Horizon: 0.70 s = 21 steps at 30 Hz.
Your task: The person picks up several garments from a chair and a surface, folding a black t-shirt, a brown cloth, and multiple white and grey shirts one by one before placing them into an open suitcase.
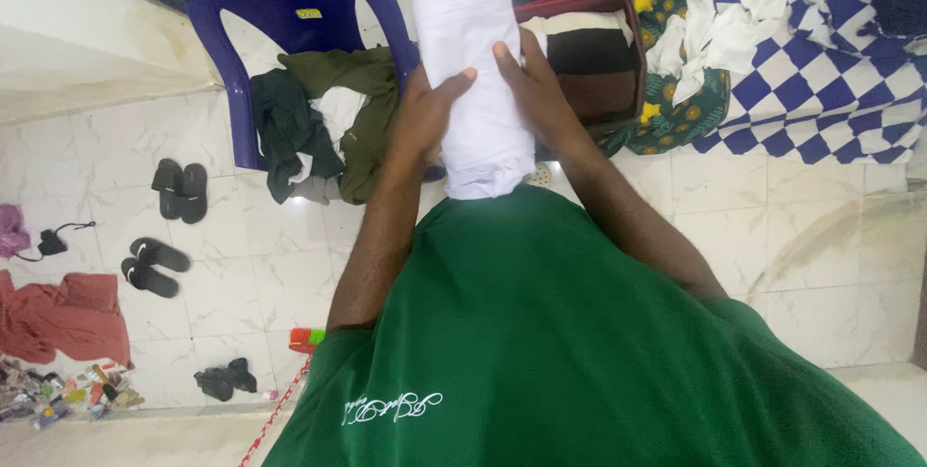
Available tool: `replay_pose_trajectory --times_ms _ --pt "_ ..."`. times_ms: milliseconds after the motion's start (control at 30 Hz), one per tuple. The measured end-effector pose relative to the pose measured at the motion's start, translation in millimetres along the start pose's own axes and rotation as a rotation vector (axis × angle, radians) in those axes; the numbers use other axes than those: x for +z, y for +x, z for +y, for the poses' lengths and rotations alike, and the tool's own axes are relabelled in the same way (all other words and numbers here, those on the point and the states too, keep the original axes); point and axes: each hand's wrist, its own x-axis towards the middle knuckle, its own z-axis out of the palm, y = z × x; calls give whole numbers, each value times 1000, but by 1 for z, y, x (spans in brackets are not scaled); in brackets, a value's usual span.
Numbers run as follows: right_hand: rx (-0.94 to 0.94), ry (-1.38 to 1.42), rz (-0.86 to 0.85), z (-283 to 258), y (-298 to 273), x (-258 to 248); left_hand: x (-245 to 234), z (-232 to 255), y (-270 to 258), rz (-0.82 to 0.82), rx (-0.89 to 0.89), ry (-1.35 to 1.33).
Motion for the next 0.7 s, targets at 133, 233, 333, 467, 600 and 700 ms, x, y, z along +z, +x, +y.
replay_pose_trajectory --times_ms 133,233,333,467,600,700 --pt "-211 -357 67 1 -1 2 4 -4 -2 62 175 163" --pt "-203 -253 -95 6 -7 4 10 -4 -8 27 215 370" --pt "-154 23 -238 3 -9 6 21 -6 -15 -82 193 524" --pt "55 269 -234 1 -9 -1 22 -7 -21 -197 403 705" --pt "96 482 -249 12 -7 -14 34 6 -27 -185 309 700" --pt "52 801 -161 19 -6 -14 42 14 -28 -126 194 894"
